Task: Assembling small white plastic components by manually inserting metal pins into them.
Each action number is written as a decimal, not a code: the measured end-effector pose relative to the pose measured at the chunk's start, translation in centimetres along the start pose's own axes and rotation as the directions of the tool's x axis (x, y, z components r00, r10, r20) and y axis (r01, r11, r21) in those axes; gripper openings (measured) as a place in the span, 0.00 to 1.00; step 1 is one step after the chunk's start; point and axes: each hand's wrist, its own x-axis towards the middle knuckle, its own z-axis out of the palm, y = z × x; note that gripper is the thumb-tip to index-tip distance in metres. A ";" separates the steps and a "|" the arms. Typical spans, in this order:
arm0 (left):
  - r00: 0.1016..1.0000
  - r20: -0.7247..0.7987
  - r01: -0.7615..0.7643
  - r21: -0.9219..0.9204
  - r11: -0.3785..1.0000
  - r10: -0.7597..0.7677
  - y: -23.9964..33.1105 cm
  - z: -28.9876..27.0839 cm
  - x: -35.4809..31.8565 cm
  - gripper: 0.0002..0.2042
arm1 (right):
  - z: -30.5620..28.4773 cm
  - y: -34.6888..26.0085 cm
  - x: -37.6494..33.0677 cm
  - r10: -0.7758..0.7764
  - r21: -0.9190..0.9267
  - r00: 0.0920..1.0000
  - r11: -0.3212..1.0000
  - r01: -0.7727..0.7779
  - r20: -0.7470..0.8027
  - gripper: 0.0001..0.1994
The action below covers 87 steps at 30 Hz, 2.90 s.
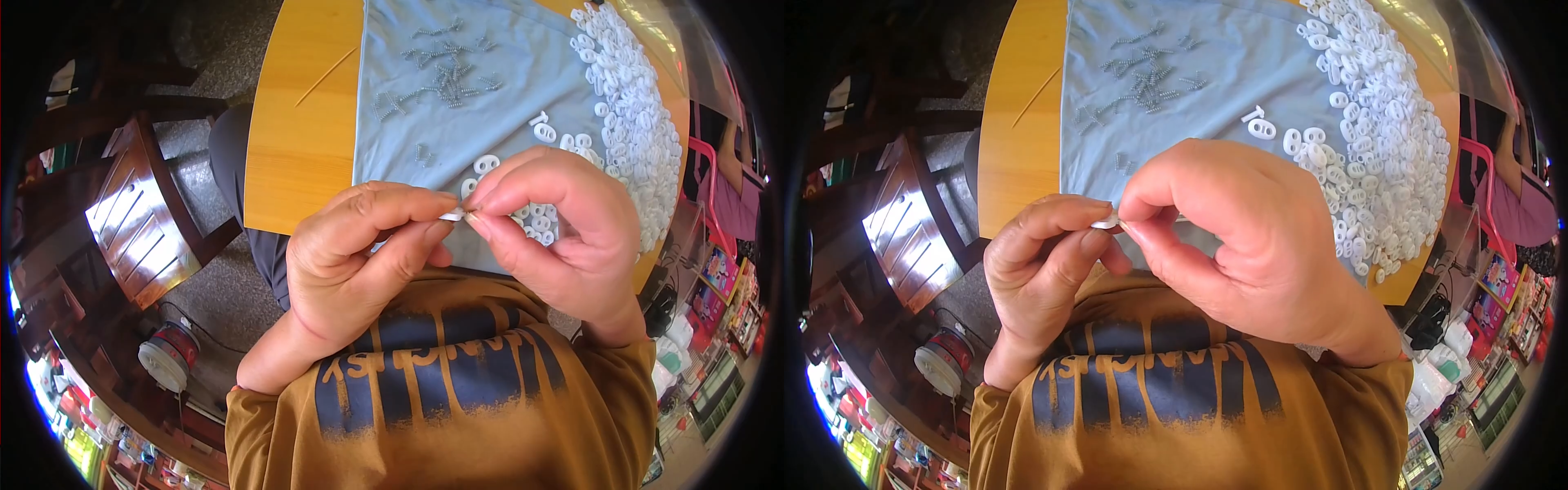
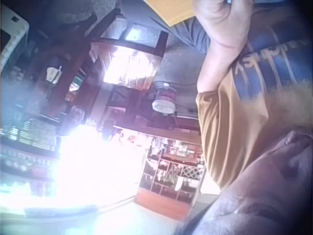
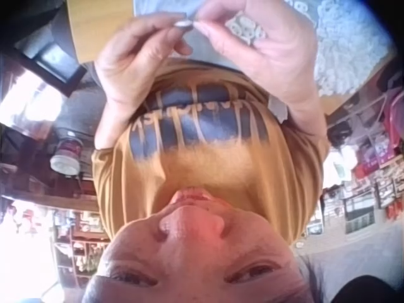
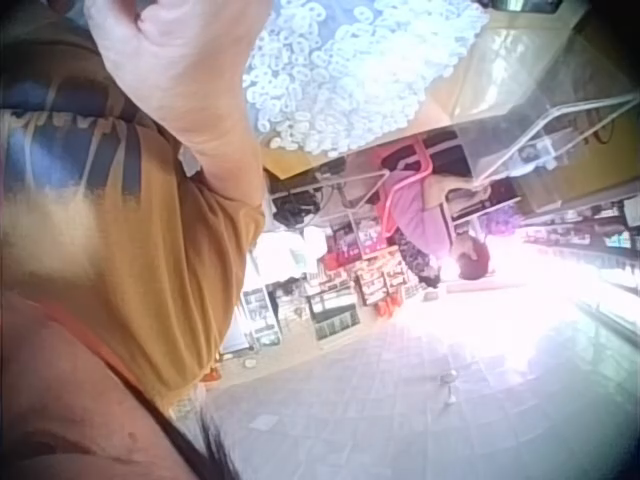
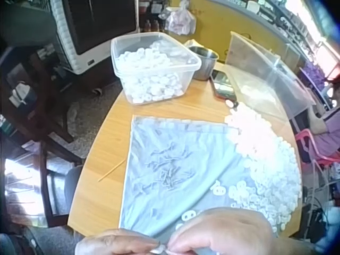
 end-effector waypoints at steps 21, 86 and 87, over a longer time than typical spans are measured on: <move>0.966 -0.032 0.233 -0.320 0.918 -0.256 0.8 0.2 0.2 0.09 | 0.4 0.0 0.0 -0.014 -0.044 1.000 0.999 0.014 -0.006 0.12; 0.970 -0.165 0.093 -0.435 0.895 -0.181 -0.6 -0.4 0.6 0.09 | 0.7 2.5 -2.6 -0.191 -0.382 0.981 0.909 0.165 -0.031 0.14; 0.977 -0.122 0.095 -0.486 0.869 -0.175 -0.5 -0.4 0.6 0.09 | 0.6 2.0 -2.6 -0.056 -0.226 0.997 0.973 0.043 -0.053 0.13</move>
